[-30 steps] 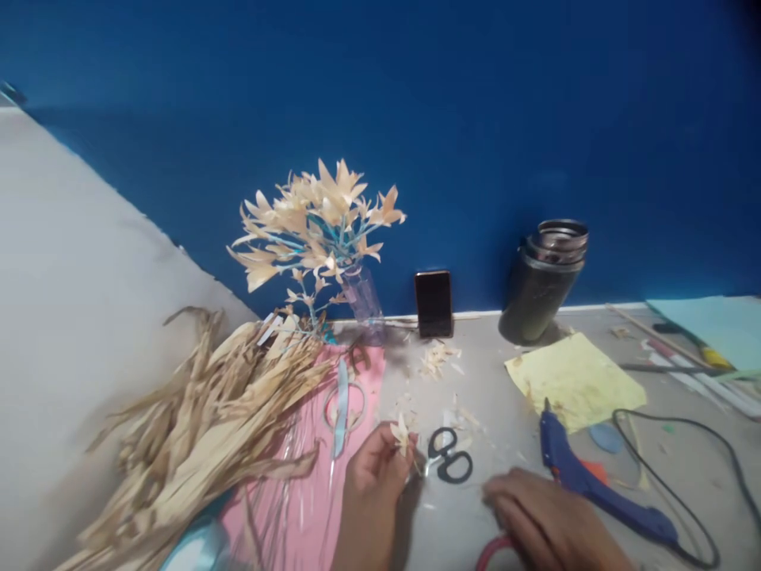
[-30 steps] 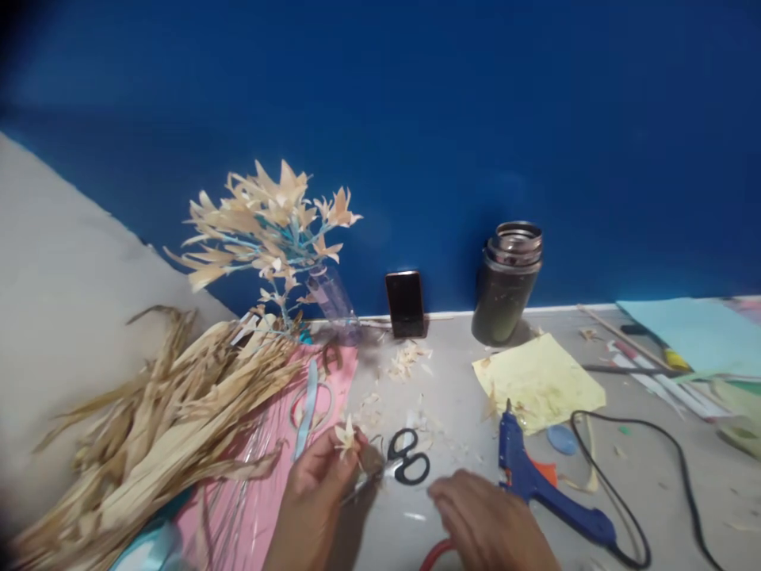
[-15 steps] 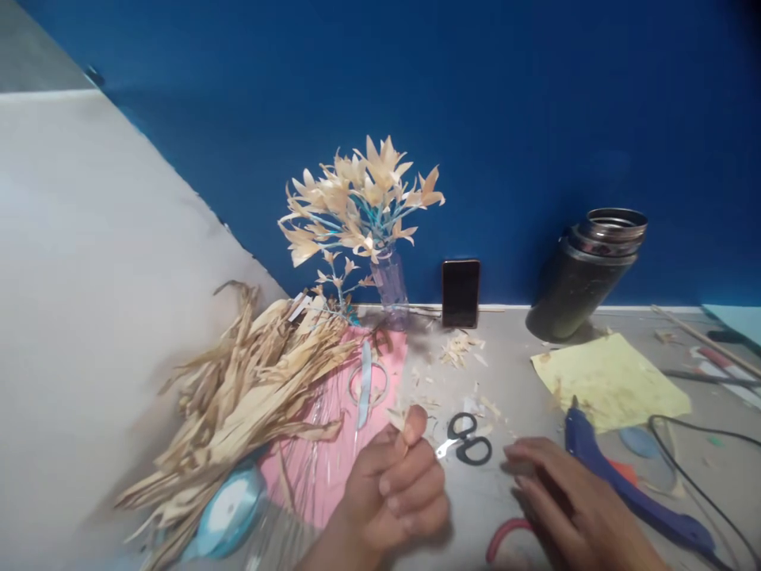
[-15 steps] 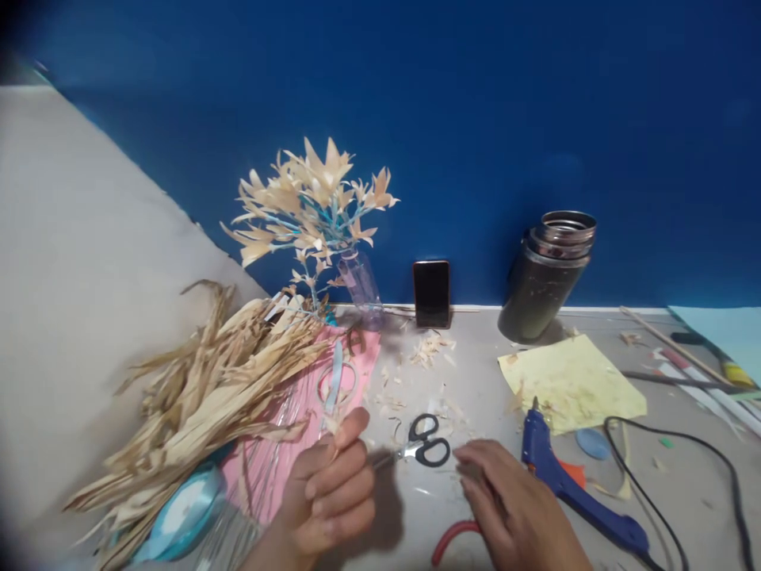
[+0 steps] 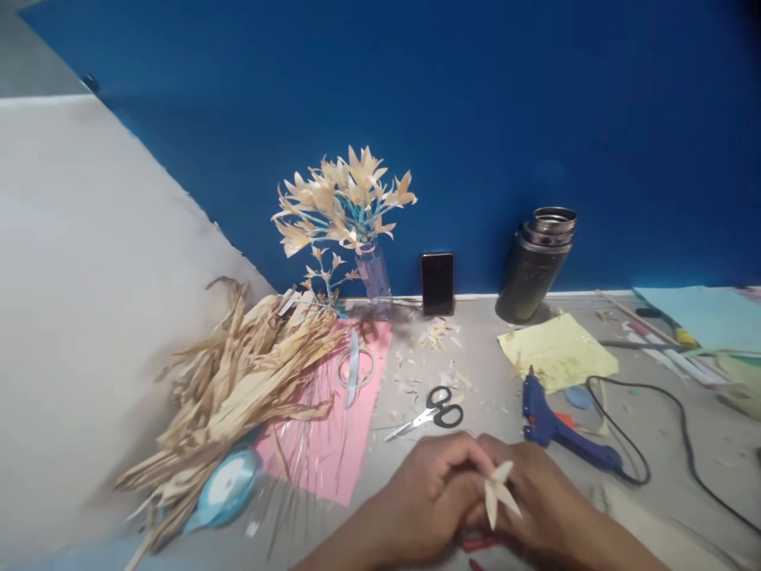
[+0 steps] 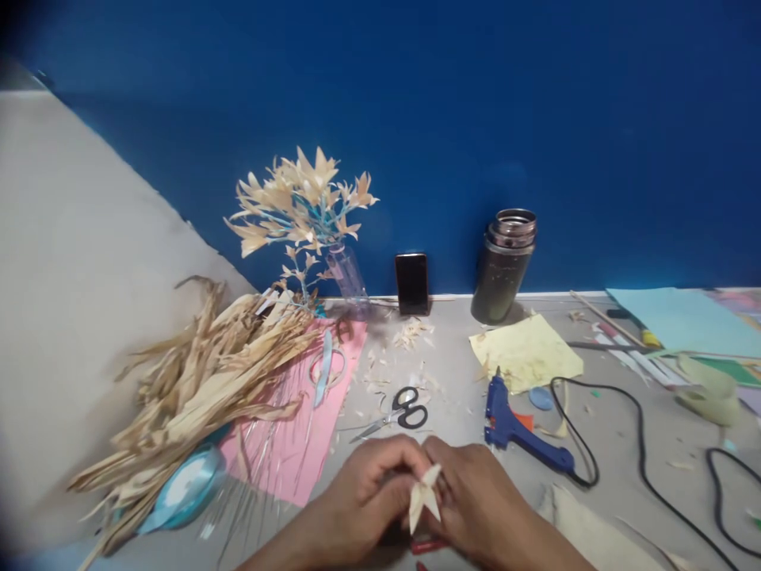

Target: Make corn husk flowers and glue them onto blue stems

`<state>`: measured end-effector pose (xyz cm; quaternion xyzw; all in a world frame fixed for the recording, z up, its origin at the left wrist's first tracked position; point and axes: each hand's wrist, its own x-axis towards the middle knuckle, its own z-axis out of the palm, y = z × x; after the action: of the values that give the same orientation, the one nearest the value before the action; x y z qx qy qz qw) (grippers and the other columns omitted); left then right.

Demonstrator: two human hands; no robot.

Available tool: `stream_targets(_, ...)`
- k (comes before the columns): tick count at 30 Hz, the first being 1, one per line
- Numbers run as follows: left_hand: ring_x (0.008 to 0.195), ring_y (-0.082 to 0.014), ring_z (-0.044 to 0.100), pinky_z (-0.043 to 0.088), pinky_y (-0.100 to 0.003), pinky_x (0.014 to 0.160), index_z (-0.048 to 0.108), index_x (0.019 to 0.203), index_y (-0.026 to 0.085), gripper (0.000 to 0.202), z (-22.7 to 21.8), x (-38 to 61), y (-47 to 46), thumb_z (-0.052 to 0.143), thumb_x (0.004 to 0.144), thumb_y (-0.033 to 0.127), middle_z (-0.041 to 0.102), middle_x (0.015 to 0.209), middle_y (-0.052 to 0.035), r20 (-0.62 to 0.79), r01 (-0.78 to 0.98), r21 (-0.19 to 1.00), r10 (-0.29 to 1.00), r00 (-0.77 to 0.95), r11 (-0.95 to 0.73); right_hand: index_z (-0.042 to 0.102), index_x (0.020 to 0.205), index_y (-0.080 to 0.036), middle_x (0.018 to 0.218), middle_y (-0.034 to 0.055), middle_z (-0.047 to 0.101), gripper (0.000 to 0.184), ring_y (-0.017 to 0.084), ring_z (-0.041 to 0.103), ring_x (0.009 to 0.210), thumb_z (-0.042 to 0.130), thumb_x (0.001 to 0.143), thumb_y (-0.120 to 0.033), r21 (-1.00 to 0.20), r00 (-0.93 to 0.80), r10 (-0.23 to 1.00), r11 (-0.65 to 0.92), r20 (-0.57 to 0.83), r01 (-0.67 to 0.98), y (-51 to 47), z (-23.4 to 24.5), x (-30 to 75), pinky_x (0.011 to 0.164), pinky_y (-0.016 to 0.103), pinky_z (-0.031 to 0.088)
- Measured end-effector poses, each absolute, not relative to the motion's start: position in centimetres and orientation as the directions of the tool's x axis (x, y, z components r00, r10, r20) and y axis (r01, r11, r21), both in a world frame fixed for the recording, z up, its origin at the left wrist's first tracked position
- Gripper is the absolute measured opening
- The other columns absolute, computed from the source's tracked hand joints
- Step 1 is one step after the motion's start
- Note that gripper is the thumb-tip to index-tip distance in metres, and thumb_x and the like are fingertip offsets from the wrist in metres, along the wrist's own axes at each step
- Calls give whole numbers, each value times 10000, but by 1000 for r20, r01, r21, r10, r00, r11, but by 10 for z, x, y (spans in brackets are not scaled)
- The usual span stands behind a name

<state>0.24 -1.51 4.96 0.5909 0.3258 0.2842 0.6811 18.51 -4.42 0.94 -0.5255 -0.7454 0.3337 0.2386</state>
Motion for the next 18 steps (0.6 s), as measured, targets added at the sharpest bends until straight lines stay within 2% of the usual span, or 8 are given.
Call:
stream_targets(2, 794, -165, 590, 448, -285, 770, 695, 837, 171, 150, 60, -6, -8, 637, 898, 295, 662, 828, -53, 55, -6, 998, 872, 486, -59, 631, 752, -225, 650, 13, 702, 269, 179, 660, 586, 528, 956, -369, -692, -325, 943, 284, 75, 664, -41, 4, 192, 567, 249, 425)
stream_targets(4, 912, -192, 594, 440, -306, 840, 707, 822, 176, 113, 64, -10, 2, 677, 872, 273, 660, 942, -73, 150, -79, 989, 903, 402, -129, 636, 763, -221, 671, 17, 706, 339, 173, 671, 607, 441, 1012, -341, -680, -326, 935, 329, 139, 655, -36, 0, 197, 596, 255, 448)
stream_targets(7, 945, -197, 575, 439, -311, 842, 703, 752, 176, 117, 60, -7, 13, 777, 781, 263, 619, 1035, -84, 138, -197, 978, 914, 383, -65, 689, 888, -225, 830, 45, 753, 289, 182, 717, 749, 430, 1010, -267, -706, -271, 914, 405, 302, 581, -31, 2, 199, 701, 259, 513)
stream_targets(10, 995, -214, 567, 442, -323, 856, 695, 712, 176, 163, 50, 4, 14, 824, 727, 274, 594, 1108, -95, 73, -239, 971, 920, 385, 23, 721, 998, -228, 982, 81, 751, 212, 204, 718, 882, 516, 950, -239, -758, -114, 896, 427, 430, 493, -33, 11, 197, 768, 272, 543)
stream_targets(12, 1051, -231, 561, 433, -340, 901, 697, 696, 175, 179, 45, 11, 11, 828, 726, 292, 586, 1162, -104, 46, -221, 974, 920, 388, 44, 736, 996, -230, 986, 76, 738, 170, 189, 695, 777, 612, 894, -284, -854, -38, 929, 355, 369, 380, -37, 17, 195, 685, 261, 545)
stream_targets(15, 1077, -246, 565, 422, -364, 949, 722, 699, 178, 184, 39, 18, 7, 828, 731, 326, 588, 1172, -109, 20, -192, 979, 908, 418, 67, 745, 918, -212, 793, 27, 700, 203, 137, 576, 570, 731, 800, -377, -983, -58, 991, 126, 119, 133, -39, 22, 194, 536, 235, 477)
stream_targets(18, 1092, -257, 573, 420, -373, 972, 768, 738, 193, 143, 34, 22, 6, 811, 755, 328, 614, 1136, -108, 36, -161, 986, 888, 459, 43, 692, 773, -186, 596, -26, 592, 262, 103, 470, 478, 774, 747, -433, -990, -103, 988, -122, -114, -77, -37, 18, 195, 460, 211, 388)
